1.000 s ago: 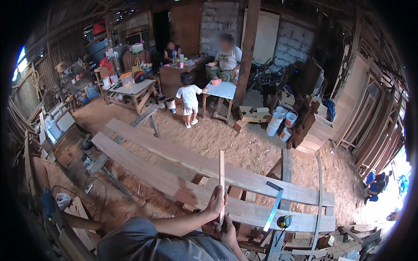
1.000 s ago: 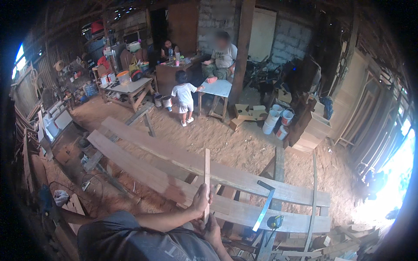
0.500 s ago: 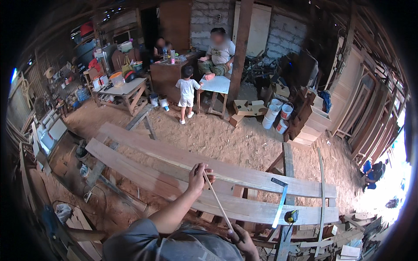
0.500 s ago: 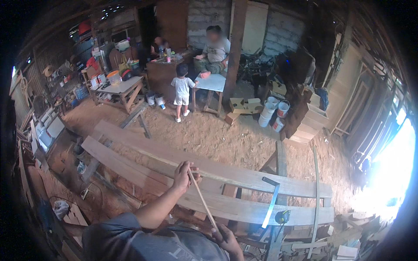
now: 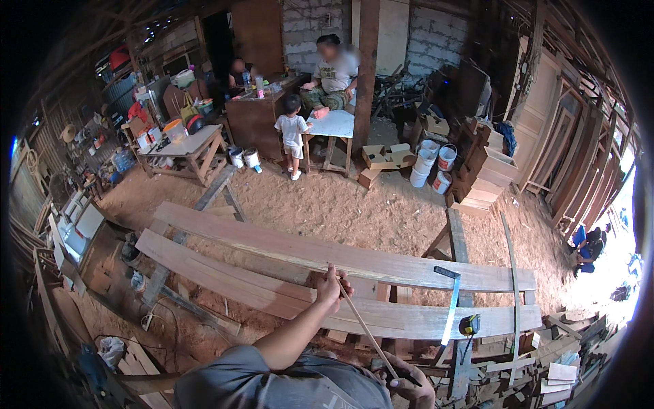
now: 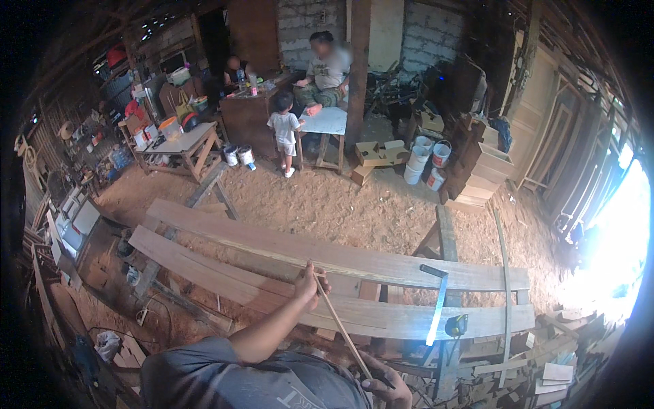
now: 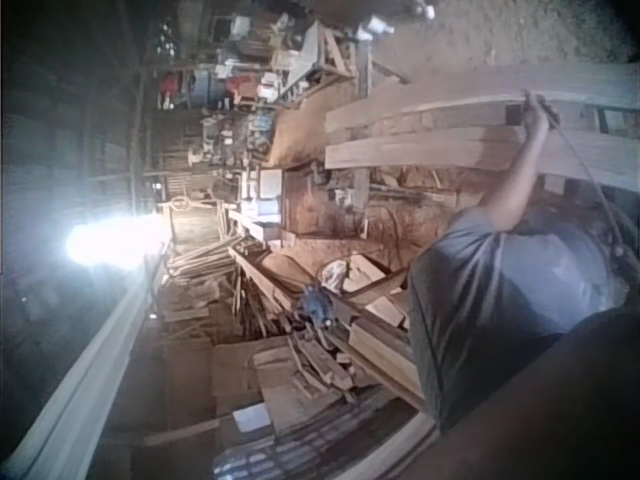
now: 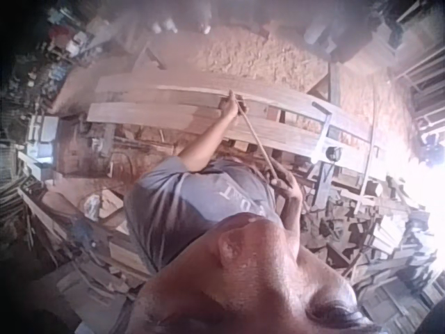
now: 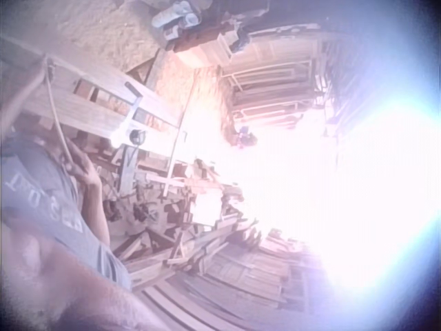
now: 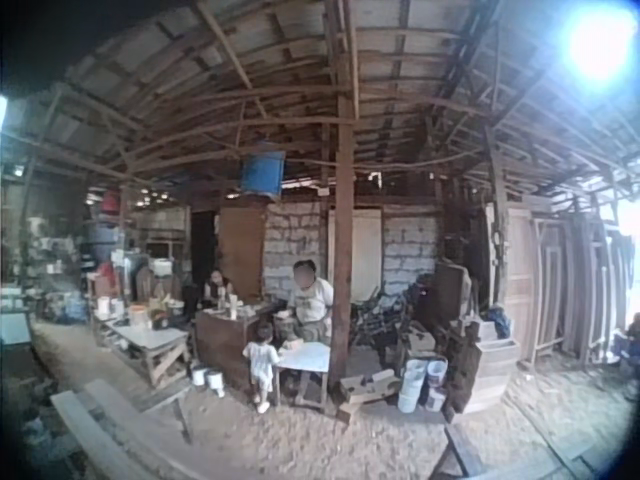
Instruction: The person measures and marks a wooden plank using a tape measure, pencil, and square. They then walk to a different area and pick up a bucket and an air compressor.
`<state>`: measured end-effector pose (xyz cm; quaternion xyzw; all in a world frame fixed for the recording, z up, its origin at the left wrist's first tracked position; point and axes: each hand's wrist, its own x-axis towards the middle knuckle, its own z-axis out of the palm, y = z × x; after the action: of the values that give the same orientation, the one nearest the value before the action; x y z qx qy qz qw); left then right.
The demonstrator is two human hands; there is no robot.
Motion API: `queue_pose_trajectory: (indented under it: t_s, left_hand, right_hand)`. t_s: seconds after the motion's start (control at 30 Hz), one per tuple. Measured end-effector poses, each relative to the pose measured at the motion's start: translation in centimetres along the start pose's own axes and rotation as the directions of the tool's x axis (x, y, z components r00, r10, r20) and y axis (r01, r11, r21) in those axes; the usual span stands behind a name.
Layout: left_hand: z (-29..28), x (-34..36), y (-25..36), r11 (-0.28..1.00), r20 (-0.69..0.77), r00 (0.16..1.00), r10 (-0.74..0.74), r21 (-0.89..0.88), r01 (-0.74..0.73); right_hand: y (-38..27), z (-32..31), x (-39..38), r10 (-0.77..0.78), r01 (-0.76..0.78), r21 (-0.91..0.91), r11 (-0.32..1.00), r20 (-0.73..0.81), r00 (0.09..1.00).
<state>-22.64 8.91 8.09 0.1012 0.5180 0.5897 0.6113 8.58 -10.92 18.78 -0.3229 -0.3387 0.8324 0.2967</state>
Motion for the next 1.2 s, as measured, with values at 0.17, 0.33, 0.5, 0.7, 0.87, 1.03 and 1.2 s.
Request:
queue_pose_trajectory:
  t_s: [0.17, 0.33, 0.5, 0.7, 0.87, 1.03, 1.2]
  left_hand:
    - [0.4, 0.9, -0.3, 0.999, 0.044, 0.998, -0.044, 0.027, 0.043]
    - [0.4, -0.4, -0.1, 0.973, 0.219, 0.972, -0.085, -0.191, 0.128]
    - [1.6, -6.4, -4.7, 0.987, 0.515, 0.846, -0.141, 0.001, 0.164]
    - [0.6, -6.8, -6.9, 0.962, 0.309, 0.911, -0.273, 0.076, 0.262]
    - [3.1, -6.8, -1.8, 0.846, 0.421, 0.857, -0.297, -0.299, 0.441]
    - [5.8, -7.1, 2.3, 0.769, 0.318, 0.873, -0.370, -0.423, 0.480]
    - [4.8, -4.3, 1.3, 0.701, 0.318, 0.895, -0.312, -0.559, 0.443]
  right_hand:
    - [1.3, 0.3, 0.4, -0.062, 0.064, 0.041, 0.997, -0.046, 0.997]
    - [3.5, -0.7, 2.2, -0.228, 0.238, 0.098, 0.966, -0.097, 0.969]
    - [3.7, 0.5, 5.4, -0.198, 0.268, 0.383, 0.884, -0.213, 0.957]
    - [3.2, 5.1, 8.1, -0.180, 0.207, 0.120, 0.971, -0.205, 0.962]
    - [2.3, 5.3, 6.5, -0.215, 0.195, -0.107, 0.975, -0.224, 0.950]
    - [3.3, 3.6, 5.4, -0.262, 0.210, -0.181, 0.961, -0.342, 0.903]
    - [3.2, 3.2, 4.5, -0.270, 0.168, -0.248, 0.954, -0.467, 0.842]
